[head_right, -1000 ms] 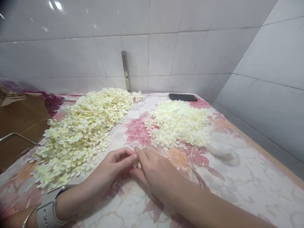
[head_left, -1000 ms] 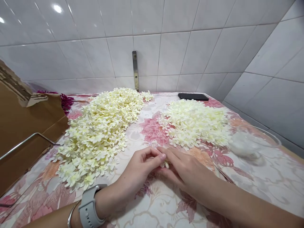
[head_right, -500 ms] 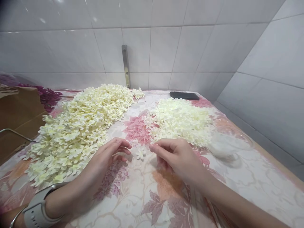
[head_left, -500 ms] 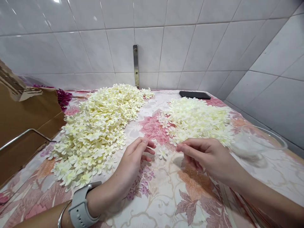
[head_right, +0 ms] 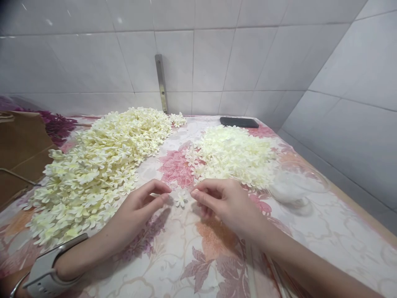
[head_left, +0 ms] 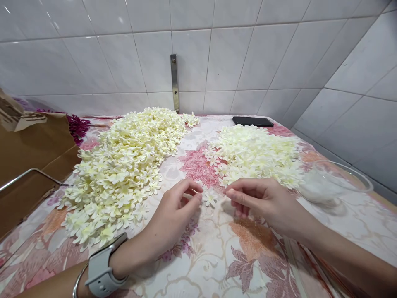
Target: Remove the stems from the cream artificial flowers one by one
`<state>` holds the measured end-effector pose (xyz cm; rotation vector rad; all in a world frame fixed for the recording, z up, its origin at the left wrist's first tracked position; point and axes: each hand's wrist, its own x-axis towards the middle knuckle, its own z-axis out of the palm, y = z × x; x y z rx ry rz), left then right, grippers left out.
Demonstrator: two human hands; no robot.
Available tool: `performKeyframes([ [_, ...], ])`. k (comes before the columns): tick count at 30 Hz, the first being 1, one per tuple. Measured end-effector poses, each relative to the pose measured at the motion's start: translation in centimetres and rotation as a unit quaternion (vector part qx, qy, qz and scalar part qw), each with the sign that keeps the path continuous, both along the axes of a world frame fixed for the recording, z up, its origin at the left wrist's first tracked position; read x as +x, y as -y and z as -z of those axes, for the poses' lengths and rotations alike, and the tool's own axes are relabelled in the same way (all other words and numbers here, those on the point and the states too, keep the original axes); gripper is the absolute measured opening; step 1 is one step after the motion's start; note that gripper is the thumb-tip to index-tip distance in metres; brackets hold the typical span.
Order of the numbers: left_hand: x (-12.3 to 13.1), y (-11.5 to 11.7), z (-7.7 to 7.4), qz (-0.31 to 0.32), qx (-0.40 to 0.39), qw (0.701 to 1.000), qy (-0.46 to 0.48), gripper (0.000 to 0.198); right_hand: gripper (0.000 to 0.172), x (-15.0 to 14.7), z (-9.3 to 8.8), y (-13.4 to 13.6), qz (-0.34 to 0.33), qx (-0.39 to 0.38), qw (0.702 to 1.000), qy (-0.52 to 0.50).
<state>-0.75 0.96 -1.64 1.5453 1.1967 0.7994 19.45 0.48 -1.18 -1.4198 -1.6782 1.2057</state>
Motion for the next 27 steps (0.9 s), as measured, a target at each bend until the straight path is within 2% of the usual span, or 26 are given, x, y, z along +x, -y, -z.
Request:
performKeyframes([
  [3,-0.08,-0.13,0.12,0.030,0.049,0.997,-0.049,0.008,0.025,-0.14,0.31,-0.03,-0.036,-0.004,0.999,-0.030],
  [8,-0.02,-0.09,0.19,0.029,0.061,0.996,-0.064,0.010,0.021,-0.37,0.15,0.01,-0.019,-0.054,0.997,-0.043],
  [11,-0.05,-0.22,0.23,0.030,0.068,0.995,-0.071,0.010,0.028,-0.31,0.03,-0.06,-0.013,-0.064,0.996,-0.061],
  [16,-0.29,-0.75,0.49,0.036,0.131,0.984,-0.118,0.008,0.024,-0.03,0.06,-0.40,-0.035,-0.001,0.997,-0.070],
  [18,-0.34,-0.86,0.57,0.039,0.159,0.977,-0.140,0.009,0.026,0.11,0.13,-0.54,-0.019,-0.015,0.997,-0.076],
  [21,-0.31,-0.82,0.63,0.047,0.181,0.970,-0.152,0.010,0.033,0.27,0.31,-0.68,-0.001,-0.060,0.988,-0.143],
  [24,-0.23,-0.66,0.62,0.049,0.184,0.969,-0.155,0.009,0.040,0.30,0.43,-0.79,0.006,-0.064,0.976,-0.206],
  [27,-0.16,-0.52,0.55,0.043,0.179,0.970,-0.160,0.009,0.032,0.19,0.29,-0.81,0.008,-0.069,0.972,-0.225],
])
